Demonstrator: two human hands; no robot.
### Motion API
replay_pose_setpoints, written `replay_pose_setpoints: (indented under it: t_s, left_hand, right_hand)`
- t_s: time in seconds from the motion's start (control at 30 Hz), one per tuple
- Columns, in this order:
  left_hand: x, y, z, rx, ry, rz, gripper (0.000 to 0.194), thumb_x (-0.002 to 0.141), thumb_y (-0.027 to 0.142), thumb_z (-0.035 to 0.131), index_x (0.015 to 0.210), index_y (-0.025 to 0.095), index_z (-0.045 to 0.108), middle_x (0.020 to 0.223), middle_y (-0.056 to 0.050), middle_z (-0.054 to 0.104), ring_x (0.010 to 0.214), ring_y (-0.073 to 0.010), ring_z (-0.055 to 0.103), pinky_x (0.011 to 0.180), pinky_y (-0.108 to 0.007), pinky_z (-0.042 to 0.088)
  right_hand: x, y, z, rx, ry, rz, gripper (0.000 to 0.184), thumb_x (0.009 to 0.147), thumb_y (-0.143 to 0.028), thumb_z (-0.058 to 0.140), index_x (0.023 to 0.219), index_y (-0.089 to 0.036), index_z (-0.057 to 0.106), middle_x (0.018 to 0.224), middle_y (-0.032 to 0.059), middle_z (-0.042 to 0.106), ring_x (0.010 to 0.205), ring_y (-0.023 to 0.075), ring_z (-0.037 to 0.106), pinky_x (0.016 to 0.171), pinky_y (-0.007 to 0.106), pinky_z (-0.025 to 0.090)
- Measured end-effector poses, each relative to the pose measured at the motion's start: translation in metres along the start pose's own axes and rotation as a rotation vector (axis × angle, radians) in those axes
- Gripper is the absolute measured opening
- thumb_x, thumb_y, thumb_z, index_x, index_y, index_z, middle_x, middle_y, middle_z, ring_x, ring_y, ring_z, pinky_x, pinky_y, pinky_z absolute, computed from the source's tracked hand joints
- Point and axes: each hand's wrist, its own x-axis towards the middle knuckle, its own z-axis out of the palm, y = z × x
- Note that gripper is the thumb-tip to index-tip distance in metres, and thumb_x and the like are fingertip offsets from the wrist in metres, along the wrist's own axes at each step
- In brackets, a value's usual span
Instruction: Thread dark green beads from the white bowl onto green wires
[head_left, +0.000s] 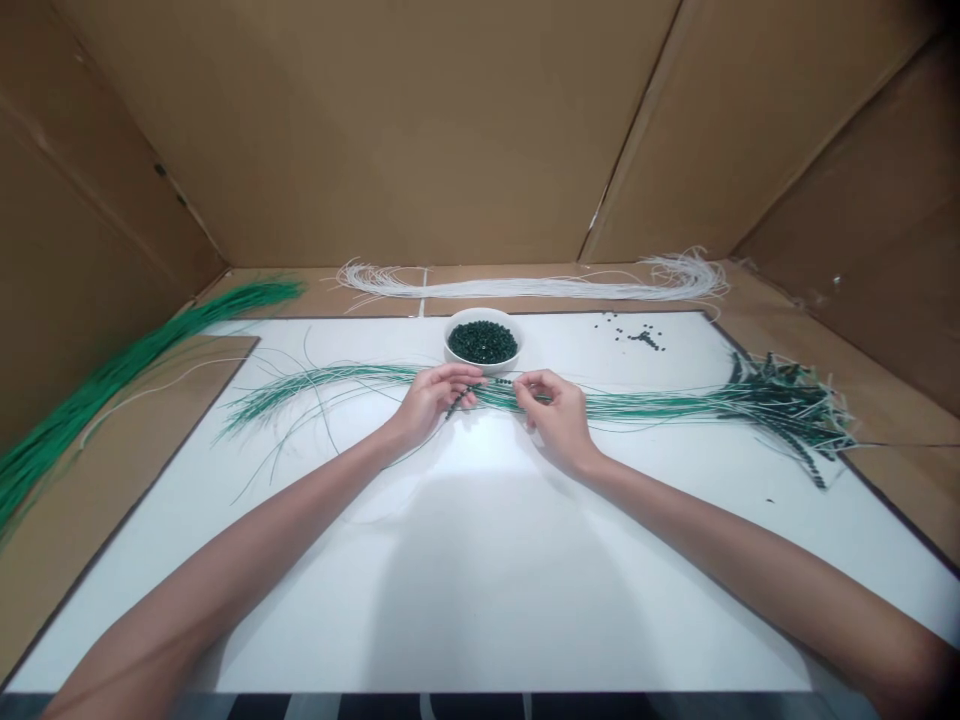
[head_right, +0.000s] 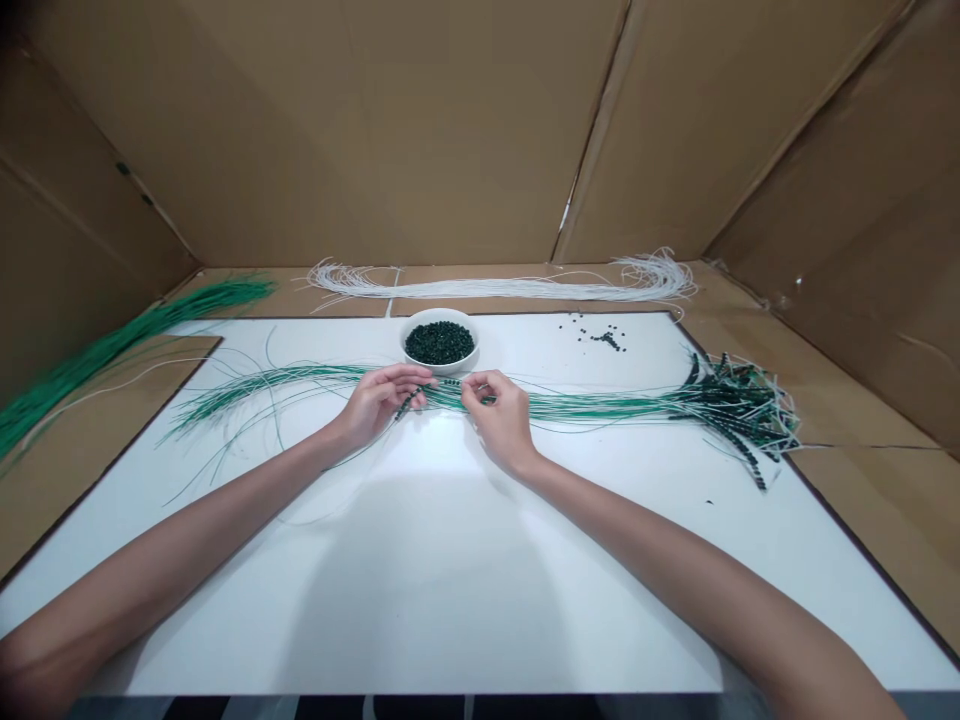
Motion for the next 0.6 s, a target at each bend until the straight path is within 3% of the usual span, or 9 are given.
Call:
replay_pose_setpoints:
  t_s: [0.1, 0.23, 0.43, 0.6]
  left_hand:
    - [-0.008, 0.003, 0.008, 0.361, 0.028, 0.132, 0.029, 0.069, 0.014, 0.044, 0.091, 0.013, 0.062, 0.089, -0.007, 0.064, 0.075, -0.0152, 0.058, 0.072, -0.027, 0.044]
    - [-0.017, 0.006, 0.017, 0.789, 0.000, 0.328, 0.022, 0.075, 0.026, 0.053, 0.092, 0.018, 0.064, 0.089, -0.005, 0.064, 0.081, -0.0153, 0.058, 0.075, -0.025, 0.043]
    - [-0.016, 0.007, 0.018, 0.884, 0.023, 0.358, 0.017, 0.077, 0.030, 0.053, 0.083, 0.017, 0.063, 0.081, -0.004, 0.064, 0.074, -0.0133, 0.057, 0.065, -0.021, 0.044]
    - [-0.016, 0.009, 0.019, 0.865, 0.081, 0.298, 0.015, 0.079, 0.027, 0.049, 0.079, 0.016, 0.058, 0.077, -0.003, 0.061, 0.071, -0.0120, 0.055, 0.065, -0.021, 0.043]
  right_hand:
    - [-0.001, 0.001, 0.000, -0.032, -0.071, -0.124, 0.012, 0.072, -0.026, 0.053, 0.071, -0.015, 0.059, 0.069, 0.0024, 0.058, 0.056, 0.0105, 0.051, 0.047, 0.020, 0.040]
    - [-0.004, -0.002, 0.001, -0.091, -0.143, -0.270, 0.009, 0.074, -0.019, 0.051, 0.071, -0.016, 0.059, 0.070, 0.0019, 0.057, 0.060, 0.0108, 0.052, 0.051, 0.020, 0.040]
    - [-0.006, -0.003, 0.001, -0.148, -0.180, -0.390, 0.008, 0.075, -0.017, 0.051, 0.071, -0.017, 0.058, 0.068, 0.0008, 0.055, 0.059, 0.0100, 0.050, 0.053, 0.020, 0.039]
    - [-0.004, -0.001, 0.001, -0.117, -0.146, -0.327, 0.008, 0.077, -0.019, 0.050, 0.073, -0.017, 0.057, 0.074, 0.0015, 0.057, 0.063, 0.0108, 0.052, 0.053, 0.021, 0.040]
